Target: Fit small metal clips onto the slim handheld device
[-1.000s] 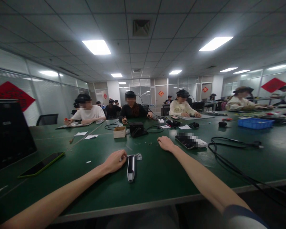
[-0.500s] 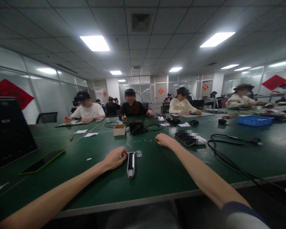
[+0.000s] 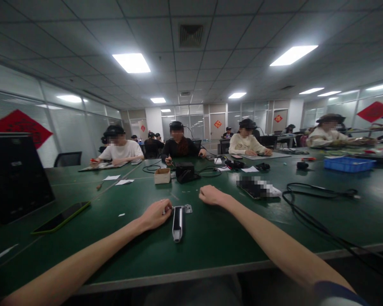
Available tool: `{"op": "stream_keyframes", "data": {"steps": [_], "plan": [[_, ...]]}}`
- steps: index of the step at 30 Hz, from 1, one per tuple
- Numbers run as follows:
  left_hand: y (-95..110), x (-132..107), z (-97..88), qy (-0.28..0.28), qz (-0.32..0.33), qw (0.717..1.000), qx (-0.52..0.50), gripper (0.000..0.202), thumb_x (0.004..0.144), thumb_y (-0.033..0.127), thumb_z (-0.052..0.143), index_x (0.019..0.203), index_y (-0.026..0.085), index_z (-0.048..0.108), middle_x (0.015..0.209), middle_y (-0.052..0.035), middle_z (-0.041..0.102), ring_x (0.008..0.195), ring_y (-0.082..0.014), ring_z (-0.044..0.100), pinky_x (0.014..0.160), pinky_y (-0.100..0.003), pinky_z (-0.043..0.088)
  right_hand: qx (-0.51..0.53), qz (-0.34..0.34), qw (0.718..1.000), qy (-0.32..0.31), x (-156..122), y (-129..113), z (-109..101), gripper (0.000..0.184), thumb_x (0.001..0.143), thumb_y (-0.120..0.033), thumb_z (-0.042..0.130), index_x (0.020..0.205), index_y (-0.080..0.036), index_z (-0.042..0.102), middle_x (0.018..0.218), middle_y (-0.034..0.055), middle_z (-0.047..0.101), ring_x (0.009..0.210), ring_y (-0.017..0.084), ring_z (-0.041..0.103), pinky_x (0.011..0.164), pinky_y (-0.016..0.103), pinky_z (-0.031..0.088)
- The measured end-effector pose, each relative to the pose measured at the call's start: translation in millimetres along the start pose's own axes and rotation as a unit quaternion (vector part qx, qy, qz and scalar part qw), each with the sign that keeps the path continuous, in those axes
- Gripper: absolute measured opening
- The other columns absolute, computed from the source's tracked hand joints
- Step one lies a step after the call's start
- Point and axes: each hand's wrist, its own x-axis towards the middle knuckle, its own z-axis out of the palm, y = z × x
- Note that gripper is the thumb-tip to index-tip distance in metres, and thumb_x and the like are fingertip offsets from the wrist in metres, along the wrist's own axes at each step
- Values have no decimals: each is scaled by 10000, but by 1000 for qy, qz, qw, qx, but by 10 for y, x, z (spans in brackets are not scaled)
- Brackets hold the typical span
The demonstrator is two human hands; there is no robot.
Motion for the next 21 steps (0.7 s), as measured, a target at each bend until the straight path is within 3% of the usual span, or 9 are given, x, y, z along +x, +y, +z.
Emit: {"op": "stream_keyframes", "data": {"steps": [4,8,21], "plan": [[3,2,0,6,3,1000,2,162,838,268,446,936,190,548,883,-49,620,787,-192,582,680,-285,435,125,-43,991,-34,-81,-301,-31,282,853,-347,460,866,-147,659,859,65,662,739,156,590,644,231,407],[-10,5,10,2,2,1000,-8,161,840,279,452,941,194,545,883,-44,617,780,-184,583,674,-274,431,176,-43,982,-58,-126,-464,-46,299,848,-372,474,869,-143,665,846,54,666,725,148,592,624,226,416],[-2,0,6,13,16,1000,9,154,837,250,446,937,189,546,873,-44,621,779,-185,587,687,-273,434,172,-42,984,-31,-109,-482,36,342,872,-388,461,847,-127,680,771,54,661,666,140,573,578,217,381]]}}
